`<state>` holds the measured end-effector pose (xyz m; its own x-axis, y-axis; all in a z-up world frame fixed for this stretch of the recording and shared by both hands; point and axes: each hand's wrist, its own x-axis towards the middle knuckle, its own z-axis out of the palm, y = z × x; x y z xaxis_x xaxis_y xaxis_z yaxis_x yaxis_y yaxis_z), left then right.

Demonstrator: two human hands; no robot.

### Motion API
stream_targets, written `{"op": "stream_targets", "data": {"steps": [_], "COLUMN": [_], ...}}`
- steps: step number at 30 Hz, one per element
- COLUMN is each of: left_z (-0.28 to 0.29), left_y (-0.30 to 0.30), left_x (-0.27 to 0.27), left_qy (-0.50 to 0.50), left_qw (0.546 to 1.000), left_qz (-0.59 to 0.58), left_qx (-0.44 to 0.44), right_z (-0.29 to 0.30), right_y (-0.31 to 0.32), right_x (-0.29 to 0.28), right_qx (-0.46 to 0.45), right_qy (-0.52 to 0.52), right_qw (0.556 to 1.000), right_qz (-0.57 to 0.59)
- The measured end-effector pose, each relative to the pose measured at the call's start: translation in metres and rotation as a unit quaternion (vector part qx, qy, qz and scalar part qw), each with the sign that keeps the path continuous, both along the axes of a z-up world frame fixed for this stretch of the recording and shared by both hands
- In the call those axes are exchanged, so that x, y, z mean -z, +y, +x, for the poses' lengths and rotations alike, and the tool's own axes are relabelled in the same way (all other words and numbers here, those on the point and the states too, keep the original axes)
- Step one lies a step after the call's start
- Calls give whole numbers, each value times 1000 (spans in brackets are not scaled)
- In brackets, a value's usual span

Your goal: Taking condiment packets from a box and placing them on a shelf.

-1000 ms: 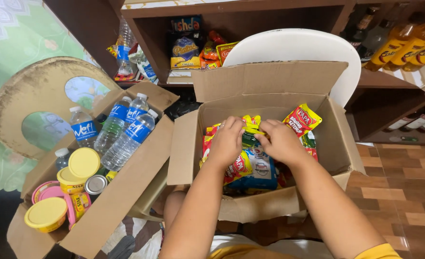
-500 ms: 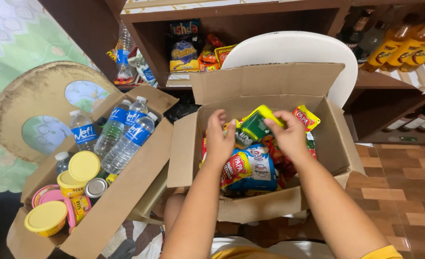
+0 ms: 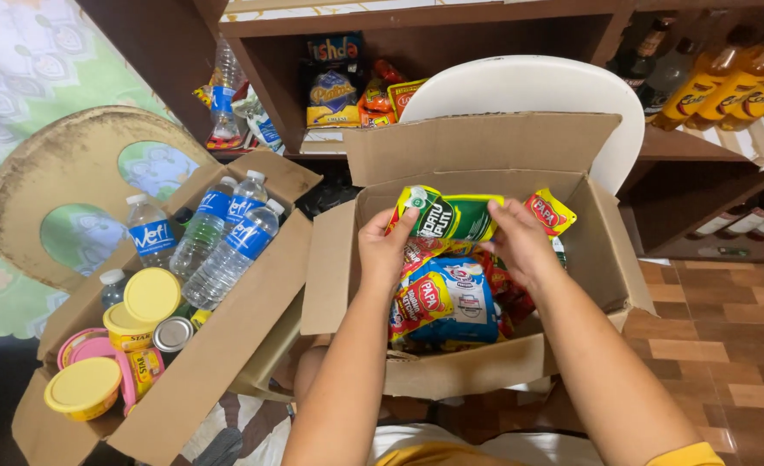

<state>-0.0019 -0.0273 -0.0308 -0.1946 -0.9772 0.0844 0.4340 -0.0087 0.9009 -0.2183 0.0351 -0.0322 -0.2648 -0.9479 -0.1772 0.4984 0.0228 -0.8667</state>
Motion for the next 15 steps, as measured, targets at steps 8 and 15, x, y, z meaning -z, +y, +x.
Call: {"op": "stream_targets", "data": {"steps": [8, 15], "left_z": [-3, 0], "left_y": [19, 21], "left_x": [-23, -22], "left_qy": [-232, -273], "left_qw": [957, 945], "left_qz": [-150, -181], "left_qx": [-85, 21], "right_z": [6, 27], "right_y": [-2, 12], "right_x": [21, -19], "right_qx": [3, -49], "right_qy": [435, 429], "right_qw": [897, 896], "right_qz": [80, -101]}}
